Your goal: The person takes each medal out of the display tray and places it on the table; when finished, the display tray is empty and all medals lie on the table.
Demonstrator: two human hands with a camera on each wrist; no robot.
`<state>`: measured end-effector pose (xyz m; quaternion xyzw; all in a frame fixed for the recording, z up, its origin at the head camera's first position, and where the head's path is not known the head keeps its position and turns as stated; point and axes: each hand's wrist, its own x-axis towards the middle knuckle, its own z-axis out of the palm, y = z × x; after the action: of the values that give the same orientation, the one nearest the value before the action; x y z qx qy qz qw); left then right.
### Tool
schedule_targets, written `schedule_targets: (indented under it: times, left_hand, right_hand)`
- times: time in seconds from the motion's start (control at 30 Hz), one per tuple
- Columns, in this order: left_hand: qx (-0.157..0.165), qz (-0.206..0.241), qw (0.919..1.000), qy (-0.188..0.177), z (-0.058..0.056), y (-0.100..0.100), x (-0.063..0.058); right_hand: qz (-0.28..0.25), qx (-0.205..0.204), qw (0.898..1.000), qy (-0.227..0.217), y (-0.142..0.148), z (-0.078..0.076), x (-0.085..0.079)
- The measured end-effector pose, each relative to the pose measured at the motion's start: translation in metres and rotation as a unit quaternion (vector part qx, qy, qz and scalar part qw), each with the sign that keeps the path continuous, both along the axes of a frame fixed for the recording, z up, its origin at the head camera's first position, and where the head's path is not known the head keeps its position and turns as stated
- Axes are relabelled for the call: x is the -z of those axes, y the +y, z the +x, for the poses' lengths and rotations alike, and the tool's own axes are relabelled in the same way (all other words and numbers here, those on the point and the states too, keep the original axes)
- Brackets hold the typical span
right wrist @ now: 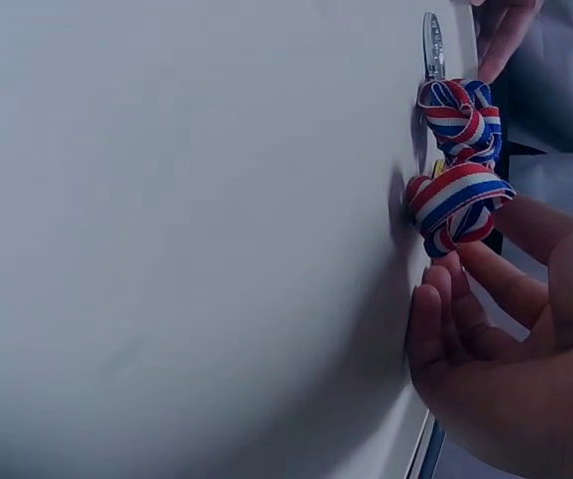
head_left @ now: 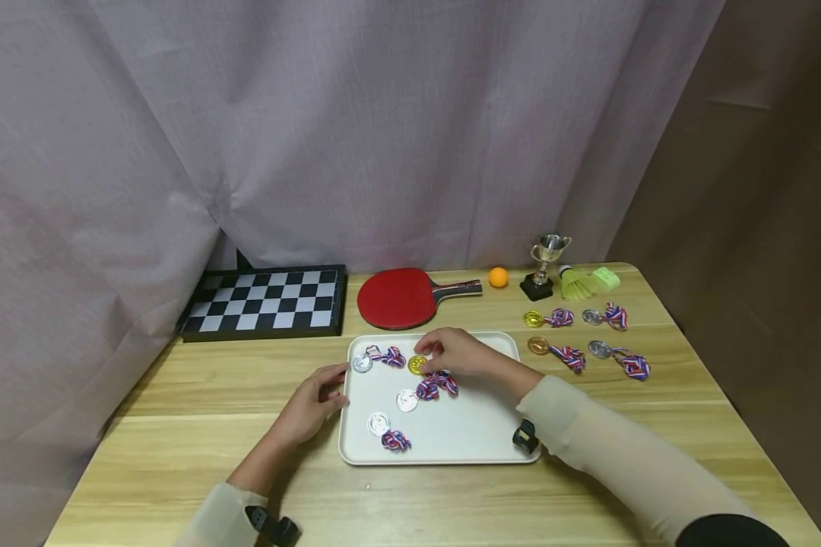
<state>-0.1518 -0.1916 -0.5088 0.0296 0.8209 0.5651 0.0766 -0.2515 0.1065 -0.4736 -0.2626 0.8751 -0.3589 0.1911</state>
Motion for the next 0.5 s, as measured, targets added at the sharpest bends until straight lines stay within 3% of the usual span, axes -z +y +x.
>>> schedule_targets:
  times: [0.27, 0.5]
  left_hand:
    - [0.0, -0.005, 1.0, 0.003, 0.0003, -0.0004, 0.0013]
    - [0.001, -0.002, 1.0, 0.003, 0.0002, -0.0004, 0.0004]
  right_hand:
    - [0.045, -0.013, 0.998, 0.036, -0.0089, -0.0027, 0.0024]
    - [0.038, -0.011, 0.999, 0.037, -0.0099, -0.0014, 0.0024]
